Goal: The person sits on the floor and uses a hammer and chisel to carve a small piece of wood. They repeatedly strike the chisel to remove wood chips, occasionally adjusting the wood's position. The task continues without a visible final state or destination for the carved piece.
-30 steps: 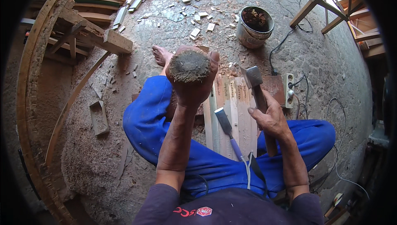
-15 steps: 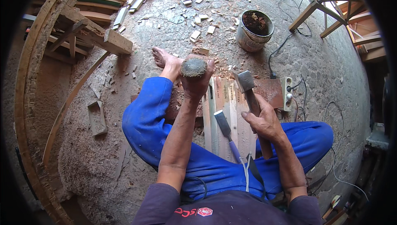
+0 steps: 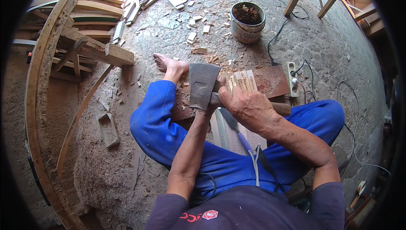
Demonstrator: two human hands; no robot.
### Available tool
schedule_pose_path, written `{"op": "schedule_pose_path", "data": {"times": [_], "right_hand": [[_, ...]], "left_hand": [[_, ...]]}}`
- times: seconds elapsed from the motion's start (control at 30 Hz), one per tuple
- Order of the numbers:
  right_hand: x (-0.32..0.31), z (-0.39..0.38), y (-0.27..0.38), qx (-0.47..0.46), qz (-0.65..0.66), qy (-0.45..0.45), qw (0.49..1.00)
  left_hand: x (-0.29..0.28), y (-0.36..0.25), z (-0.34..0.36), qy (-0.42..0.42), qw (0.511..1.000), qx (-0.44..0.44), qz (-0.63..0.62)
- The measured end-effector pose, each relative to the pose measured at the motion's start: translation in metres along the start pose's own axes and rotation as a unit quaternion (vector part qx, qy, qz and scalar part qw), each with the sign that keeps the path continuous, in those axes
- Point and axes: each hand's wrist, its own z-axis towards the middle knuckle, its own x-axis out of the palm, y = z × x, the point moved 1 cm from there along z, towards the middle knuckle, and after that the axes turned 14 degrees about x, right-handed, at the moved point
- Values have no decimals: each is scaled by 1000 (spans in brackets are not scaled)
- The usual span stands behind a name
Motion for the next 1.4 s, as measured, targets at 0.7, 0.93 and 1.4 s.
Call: {"op": "schedule_pose_path", "data": {"times": [0.7,0.93,1.4], "right_hand": [[-64,117,-27,1,110,-37,993],[-31,127,-36,19,29,75,997],[-25,157,-40,56,-33,91,994]], "left_hand": [[4,67,132,-150,959,-69,-229],[11,27,109,-221,971,52,-77],[17,56,125,-236,971,38,20]]}}
